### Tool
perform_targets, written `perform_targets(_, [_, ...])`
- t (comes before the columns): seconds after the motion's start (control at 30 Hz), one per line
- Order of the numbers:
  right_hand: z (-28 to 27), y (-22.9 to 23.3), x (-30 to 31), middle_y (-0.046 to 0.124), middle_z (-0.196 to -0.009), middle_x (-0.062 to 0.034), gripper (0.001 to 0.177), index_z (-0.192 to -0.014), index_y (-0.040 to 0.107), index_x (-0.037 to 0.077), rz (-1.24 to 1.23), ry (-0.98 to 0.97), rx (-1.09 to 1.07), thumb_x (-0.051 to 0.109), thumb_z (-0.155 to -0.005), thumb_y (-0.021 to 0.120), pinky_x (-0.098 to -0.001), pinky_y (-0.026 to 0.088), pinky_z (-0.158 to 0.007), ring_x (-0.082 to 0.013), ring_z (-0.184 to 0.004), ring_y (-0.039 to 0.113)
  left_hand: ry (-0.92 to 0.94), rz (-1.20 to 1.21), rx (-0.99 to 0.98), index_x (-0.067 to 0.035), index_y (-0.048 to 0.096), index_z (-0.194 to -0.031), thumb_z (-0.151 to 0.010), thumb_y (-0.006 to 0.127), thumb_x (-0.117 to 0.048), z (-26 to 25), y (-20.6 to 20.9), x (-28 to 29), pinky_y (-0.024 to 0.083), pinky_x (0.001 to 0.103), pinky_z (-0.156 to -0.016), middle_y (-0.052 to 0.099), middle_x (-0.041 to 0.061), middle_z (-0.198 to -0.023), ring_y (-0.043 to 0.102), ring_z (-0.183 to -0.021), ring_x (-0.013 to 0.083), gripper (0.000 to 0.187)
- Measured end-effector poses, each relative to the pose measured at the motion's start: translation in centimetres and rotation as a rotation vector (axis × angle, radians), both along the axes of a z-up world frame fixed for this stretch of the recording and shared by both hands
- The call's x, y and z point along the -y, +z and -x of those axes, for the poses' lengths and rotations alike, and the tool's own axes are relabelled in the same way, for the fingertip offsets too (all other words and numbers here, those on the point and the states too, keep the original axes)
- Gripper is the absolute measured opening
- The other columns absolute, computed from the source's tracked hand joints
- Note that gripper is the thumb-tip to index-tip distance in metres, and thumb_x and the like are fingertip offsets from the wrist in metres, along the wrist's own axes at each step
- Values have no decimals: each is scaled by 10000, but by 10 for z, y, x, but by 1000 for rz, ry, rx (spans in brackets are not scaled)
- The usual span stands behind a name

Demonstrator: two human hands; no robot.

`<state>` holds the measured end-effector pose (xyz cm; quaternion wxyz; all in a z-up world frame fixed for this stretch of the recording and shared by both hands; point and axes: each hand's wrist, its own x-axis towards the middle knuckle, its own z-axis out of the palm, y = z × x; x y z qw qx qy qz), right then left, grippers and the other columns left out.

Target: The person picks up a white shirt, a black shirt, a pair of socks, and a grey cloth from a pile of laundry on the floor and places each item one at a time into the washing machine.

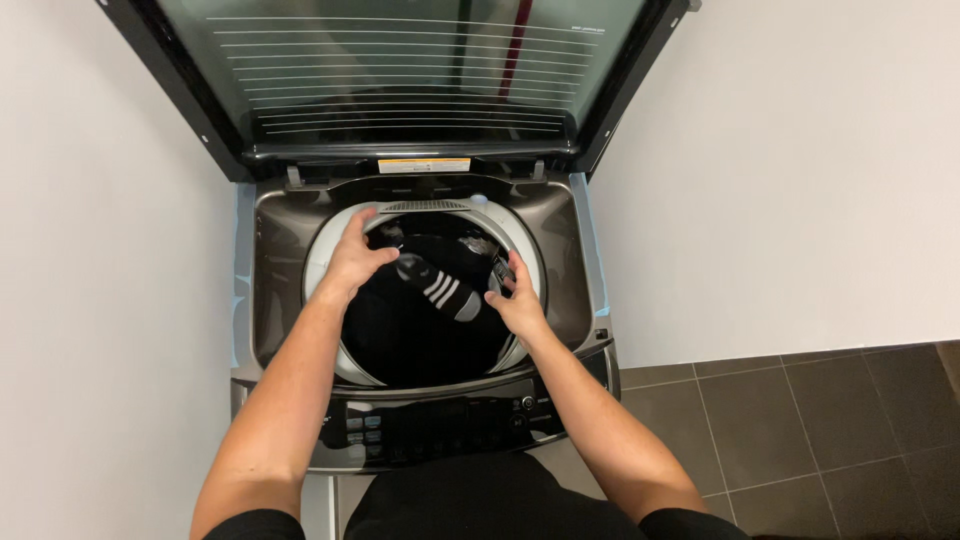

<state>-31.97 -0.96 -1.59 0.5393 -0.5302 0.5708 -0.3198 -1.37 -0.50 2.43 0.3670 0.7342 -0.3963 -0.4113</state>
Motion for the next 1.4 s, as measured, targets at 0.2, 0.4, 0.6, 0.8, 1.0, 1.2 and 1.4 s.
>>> perform_targets(0.2, [-6,31,-7,304,-1625,-246,918,-1610,261,132,94,42,104,16,-829,731,-535,471,-1099,-486,-1406,433,-50,152,-162,-124,448,-1531,-772,843,-85,27,25,-15,430,550,-1128,387,245,-1586,410,-1422,462,856])
perform_targets(0.4, [3,37,-11,619,-962,-2,442,-1243,606,68,282,-42,330,-28,-834,743,-196,555,-722,-60,-821,631,-79,397,-396,28,648,-1089,-882,738,-34,47,4,-25,591,247,-589,707,134,-856,682,-627,168,234])
perform_targets(0.6, [35,97,-82,705,-772,-14,307,-1068,736,55,335,22,337,111,-802,878,-210,533,-660,-77,-691,642,-469,392,-498,-25,747,-948,-821,804,-16,97,37,-84,594,293,-624,755,121,-724,720,-644,175,139])
perform_targets(0.8, [90,122,-177,659,-854,-14,95,-972,700,77,533,112,163,166,-943,715,-263,488,-694,-106,-742,592,-1065,206,-594,-95,718,-947,-906,776,-97,172,36,-128,471,216,-686,690,-28,-824,585,-741,42,71])
perform_targets(1.0, [166,-3,-306,570,-753,100,80,-946,727,157,131,-224,-100,232,-918,723,-239,418,-663,-50,-699,494,-1379,-46,-418,-126,703,-873,-889,761,-104,227,-38,-173,430,216,-662,634,-66,-760,532,-694,33,64])
perform_targets(1.2, [231,-207,-499,642,-702,129,93,-860,639,251,-285,-434,-431,324,-889,689,-269,464,-682,-68,-652,553,-1699,-124,-68,-206,714,-877,-864,737,-297,280,-124,-219,483,224,-734,721,-93,-830,629,-766,33,95])
perform_targets(1.4, [211,-230,-708,609,-649,43,256,-1039,692,136,-983,-814,-73,27,-993,465,-148,426,-353,-47,-467,524,-1944,-90,475,-205,663,-853,-852,725,-510,295,-269,-262,492,423,-741,714,52,-901,680,-833,264,311])
